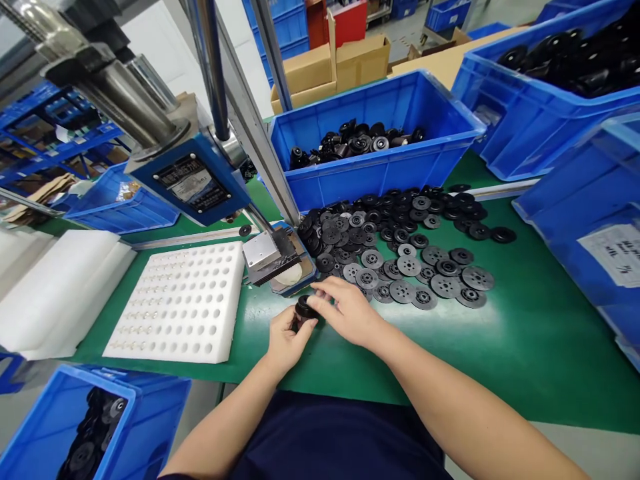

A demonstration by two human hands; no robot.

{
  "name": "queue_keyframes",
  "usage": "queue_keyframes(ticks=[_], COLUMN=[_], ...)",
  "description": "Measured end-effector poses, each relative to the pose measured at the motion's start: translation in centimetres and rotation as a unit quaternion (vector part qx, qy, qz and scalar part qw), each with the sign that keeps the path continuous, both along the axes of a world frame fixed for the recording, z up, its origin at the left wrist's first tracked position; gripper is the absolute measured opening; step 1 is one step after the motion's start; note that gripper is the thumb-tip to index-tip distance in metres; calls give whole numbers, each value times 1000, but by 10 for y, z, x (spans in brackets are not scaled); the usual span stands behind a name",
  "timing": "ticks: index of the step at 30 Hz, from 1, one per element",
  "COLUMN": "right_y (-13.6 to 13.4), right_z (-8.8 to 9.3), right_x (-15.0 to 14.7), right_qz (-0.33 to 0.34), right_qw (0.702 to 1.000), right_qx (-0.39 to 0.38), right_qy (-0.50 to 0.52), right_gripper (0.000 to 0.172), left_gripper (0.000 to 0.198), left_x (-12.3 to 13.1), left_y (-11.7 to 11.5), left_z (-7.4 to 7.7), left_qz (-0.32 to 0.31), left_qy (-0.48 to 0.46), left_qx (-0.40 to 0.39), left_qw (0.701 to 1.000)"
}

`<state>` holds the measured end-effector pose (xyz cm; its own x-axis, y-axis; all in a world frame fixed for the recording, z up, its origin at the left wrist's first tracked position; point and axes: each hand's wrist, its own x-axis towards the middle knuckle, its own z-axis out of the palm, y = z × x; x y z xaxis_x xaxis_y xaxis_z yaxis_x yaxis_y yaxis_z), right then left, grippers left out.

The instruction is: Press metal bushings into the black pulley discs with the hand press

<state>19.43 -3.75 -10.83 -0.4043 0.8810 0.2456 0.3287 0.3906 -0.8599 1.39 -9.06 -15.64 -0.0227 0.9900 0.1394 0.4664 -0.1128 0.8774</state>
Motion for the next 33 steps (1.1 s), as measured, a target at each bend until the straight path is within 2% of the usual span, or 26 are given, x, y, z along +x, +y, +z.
queue_keyframes(ticks=[5, 9, 12, 15, 18, 21, 23, 24, 27, 30, 33], right_y=[13, 21, 24, 25, 26, 27, 28, 28, 30, 31, 32], right_z=[-11, -19, -21, -20, -22, -25, -27, -29, -35, -40, -41], right_x=[3, 4, 5, 4, 3, 2, 3, 3, 5, 5, 5], right_qz=[-86, -129, -148, -154, -154, -163, -169, -170, -180, -195, -201], right_qw=[996, 991, 988, 986, 986, 984, 983, 983, 981, 978, 975], right_qx=[5, 17, 36, 51, 60, 66, 70, 71, 74, 75, 84], right_qy=[-5, -26, -30, -25, -21, -20, -20, -20, -22, -29, -43], right_gripper=[54, 56, 57, 58, 57, 53, 51, 50, 45, 39, 36], left_gripper=[24, 22, 22, 29, 33, 34, 34, 34, 39, 42, 39], left_x=[-1, 0, -8, -26, -45, -51, -48, -46, -40, -38, -36], left_y=[2, 2, -5, -12, -10, 9, 28, 38, 67, 88, 97], left_z=[-2, -2, 8, 41, 94, 153, 182, 191, 201, 197, 195], left_qz=[-2, -17, -54, -59, -7, 41, 72, 83, 97, 90, 67], left_qy=[-9, 9, 9, -29, -44, -39, -36, -36, -32, -24, -12], left_qx=[0, -14, -47, -78, -62, -7, 30, 39, 45, 38, 34], left_qw=[1000, 1000, 997, 995, 997, 998, 996, 995, 994, 995, 997])
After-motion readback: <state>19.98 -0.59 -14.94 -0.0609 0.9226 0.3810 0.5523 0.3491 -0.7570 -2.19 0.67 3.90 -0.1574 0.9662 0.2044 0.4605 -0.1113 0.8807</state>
